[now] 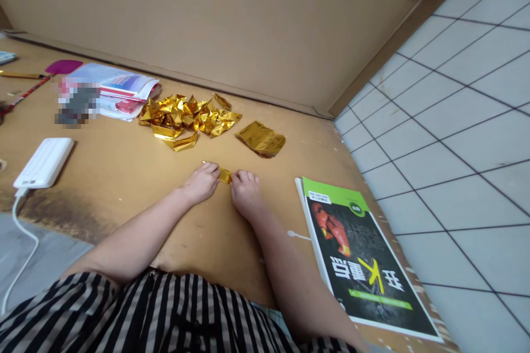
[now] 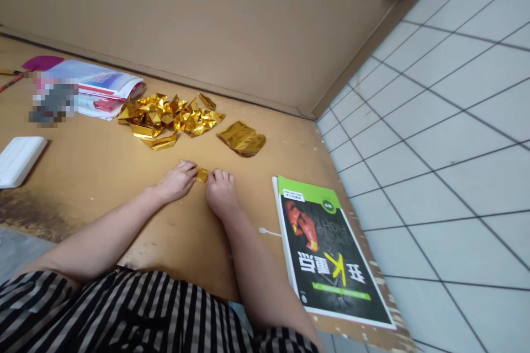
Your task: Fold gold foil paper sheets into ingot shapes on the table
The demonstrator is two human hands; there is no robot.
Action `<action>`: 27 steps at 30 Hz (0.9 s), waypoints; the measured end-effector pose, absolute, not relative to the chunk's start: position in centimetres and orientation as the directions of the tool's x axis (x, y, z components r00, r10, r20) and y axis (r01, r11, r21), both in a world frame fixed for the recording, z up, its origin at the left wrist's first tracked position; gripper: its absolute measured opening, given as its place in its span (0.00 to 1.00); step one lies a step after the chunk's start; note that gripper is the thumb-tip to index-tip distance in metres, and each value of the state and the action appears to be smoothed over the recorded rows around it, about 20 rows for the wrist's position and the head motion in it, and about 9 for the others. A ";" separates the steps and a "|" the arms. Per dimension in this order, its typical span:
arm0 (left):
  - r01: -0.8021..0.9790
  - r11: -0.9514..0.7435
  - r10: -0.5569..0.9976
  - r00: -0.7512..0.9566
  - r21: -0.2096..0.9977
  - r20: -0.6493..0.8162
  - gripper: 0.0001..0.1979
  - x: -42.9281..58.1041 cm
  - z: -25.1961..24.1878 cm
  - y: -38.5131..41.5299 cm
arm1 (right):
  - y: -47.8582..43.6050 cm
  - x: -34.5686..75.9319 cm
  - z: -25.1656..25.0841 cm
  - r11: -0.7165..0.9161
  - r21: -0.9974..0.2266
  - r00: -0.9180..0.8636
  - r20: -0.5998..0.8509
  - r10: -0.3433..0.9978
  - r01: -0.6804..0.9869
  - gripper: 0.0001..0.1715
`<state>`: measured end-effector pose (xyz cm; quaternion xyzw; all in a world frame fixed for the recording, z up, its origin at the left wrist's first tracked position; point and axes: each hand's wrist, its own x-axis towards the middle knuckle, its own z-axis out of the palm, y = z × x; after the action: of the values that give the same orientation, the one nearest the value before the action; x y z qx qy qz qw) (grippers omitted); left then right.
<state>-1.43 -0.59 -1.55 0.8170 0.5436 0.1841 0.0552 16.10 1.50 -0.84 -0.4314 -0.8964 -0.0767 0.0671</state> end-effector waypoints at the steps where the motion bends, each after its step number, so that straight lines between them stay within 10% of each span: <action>1: 0.868 -0.401 0.910 0.341 0.293 0.235 0.11 -1.4 -1.6 -0.6 | 1.5 16.1 -0.8 0.616 0.073 -0.618 0.182 0.765 0.784 0.20; 18: 0.860 -0.446 0.887 0.389 0.248 0.248 0.13 -1.9 -2.1 -0.2 | 1.6 14.8 -2.1 0.672 -0.313 -0.698 0.034 0.715 0.672 0.35; 27: 0.867 -0.403 0.910 0.346 0.293 0.228 0.12 -2.0 -1.8 -0.4 | 1.2 15.3 -1.2 0.618 -0.304 -0.669 -0.094 0.737 0.725 0.38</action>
<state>-2.02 -0.43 -1.75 0.8182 0.5429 0.1792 0.0603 15.33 1.16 -1.20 -0.4064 -0.8994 0.1599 0.0199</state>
